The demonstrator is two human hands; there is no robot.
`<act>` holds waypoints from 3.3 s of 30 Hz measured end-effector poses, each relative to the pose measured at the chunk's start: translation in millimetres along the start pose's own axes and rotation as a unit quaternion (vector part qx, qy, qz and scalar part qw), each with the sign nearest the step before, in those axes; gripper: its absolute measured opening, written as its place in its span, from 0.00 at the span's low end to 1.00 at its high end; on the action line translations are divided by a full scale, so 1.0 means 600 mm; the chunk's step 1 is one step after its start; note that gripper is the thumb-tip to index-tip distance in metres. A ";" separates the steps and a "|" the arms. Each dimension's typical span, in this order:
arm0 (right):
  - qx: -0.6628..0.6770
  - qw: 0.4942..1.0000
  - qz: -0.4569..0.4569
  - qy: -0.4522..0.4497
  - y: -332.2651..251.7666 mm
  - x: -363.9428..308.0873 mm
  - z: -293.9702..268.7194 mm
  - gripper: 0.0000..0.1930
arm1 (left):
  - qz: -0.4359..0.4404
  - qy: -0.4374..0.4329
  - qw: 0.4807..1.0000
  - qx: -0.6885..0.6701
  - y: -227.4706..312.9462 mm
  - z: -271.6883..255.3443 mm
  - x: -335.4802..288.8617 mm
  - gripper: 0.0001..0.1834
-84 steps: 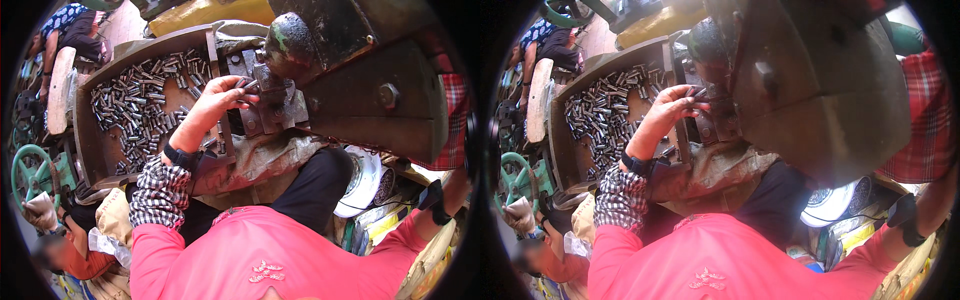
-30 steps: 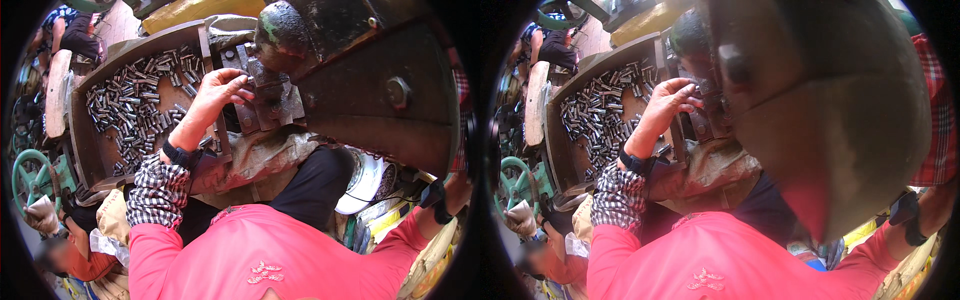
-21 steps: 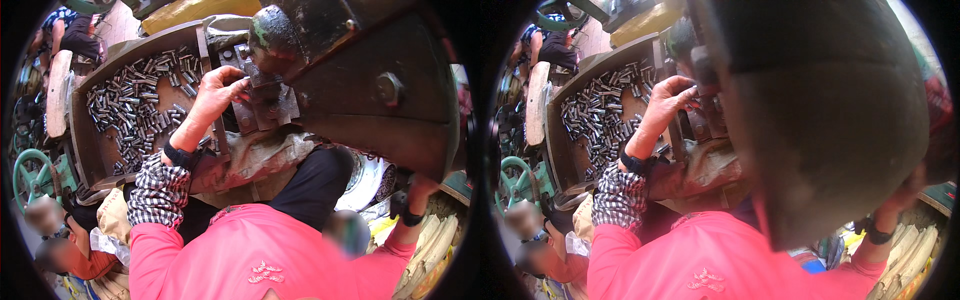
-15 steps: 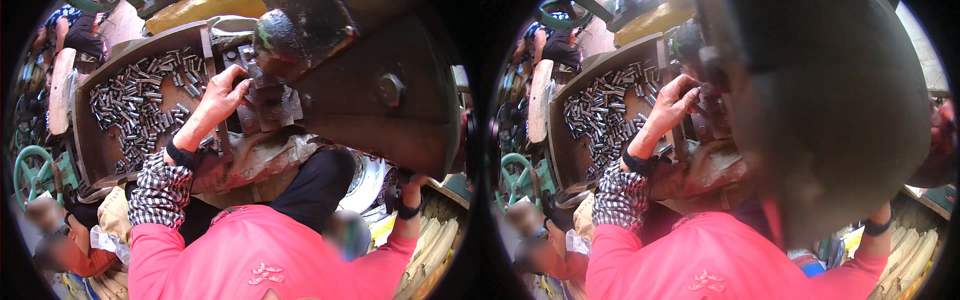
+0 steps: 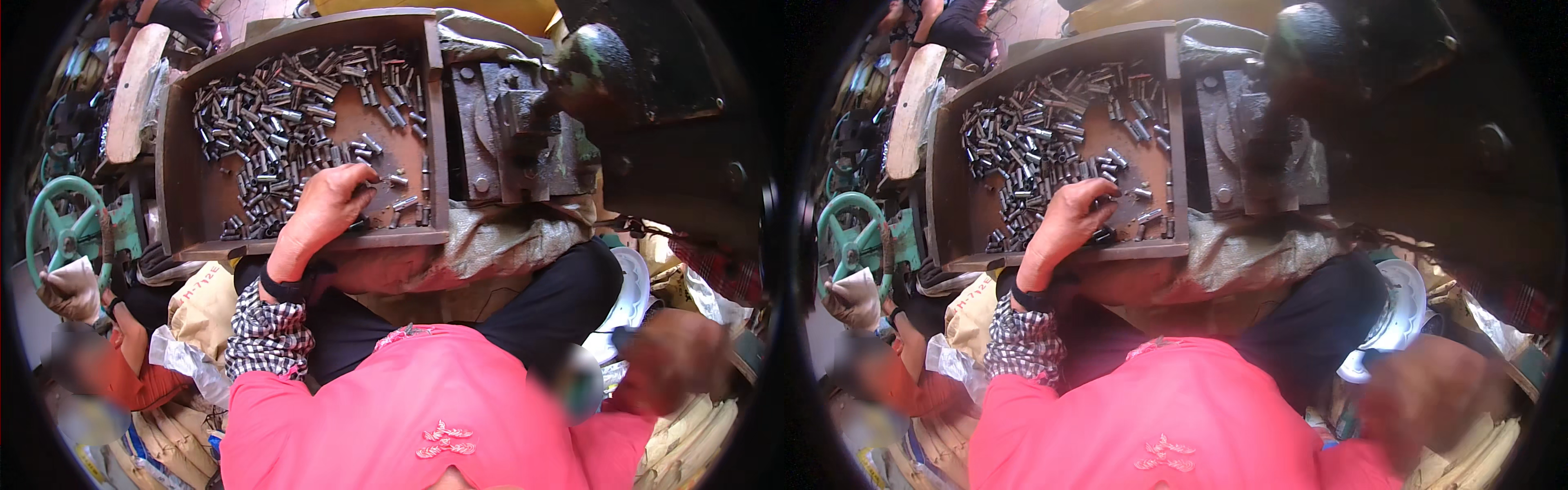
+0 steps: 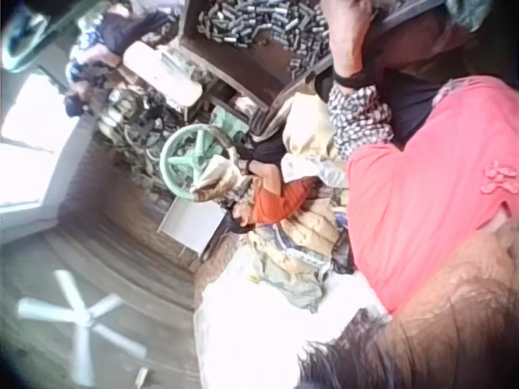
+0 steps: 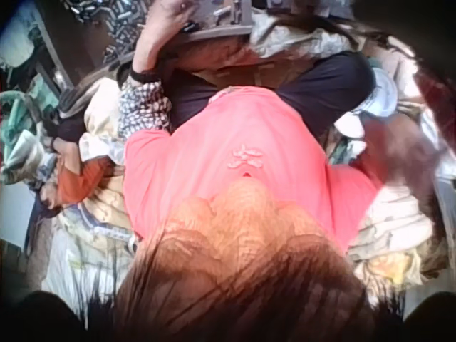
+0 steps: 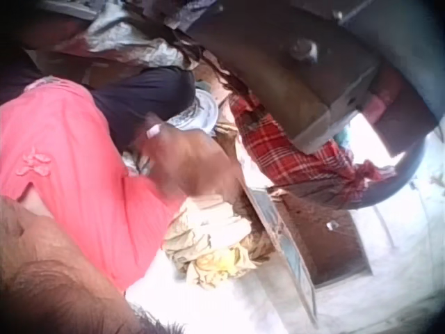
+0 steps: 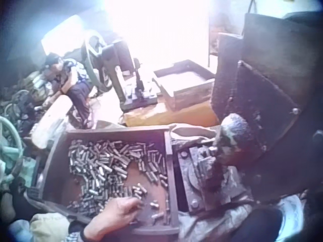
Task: The recorder is picking up metal pieces and inserting them into a punch press machine for processing.
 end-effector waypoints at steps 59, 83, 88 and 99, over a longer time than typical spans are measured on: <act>0.709 0.507 0.420 -0.251 -0.172 -0.038 0.489 0.10 | -0.188 -0.005 0.764 -0.617 -0.046 0.048 -0.028 0.12; 0.804 0.249 0.325 -0.432 -0.234 -0.035 0.450 0.09 | -0.040 -0.187 0.787 -0.586 0.054 0.027 -0.041 0.24; 0.730 0.439 0.334 -0.404 -0.198 0.015 0.503 0.09 | -0.109 -0.134 0.826 -0.537 0.000 0.008 -0.034 0.25; 0.137 0.928 -0.011 -0.346 -0.210 0.123 0.576 0.08 | -0.083 0.080 0.975 -0.191 -0.086 -0.056 -0.039 0.09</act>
Point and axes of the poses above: each hand's wrist, its own x-axis towards the middle knuckle, its own z-axis out of the palm, y = z × x, the point moved 8 cm from there along x, towards the middle knuckle, and after that the axes turned 1 degree about -y, right-handed, at the moved point
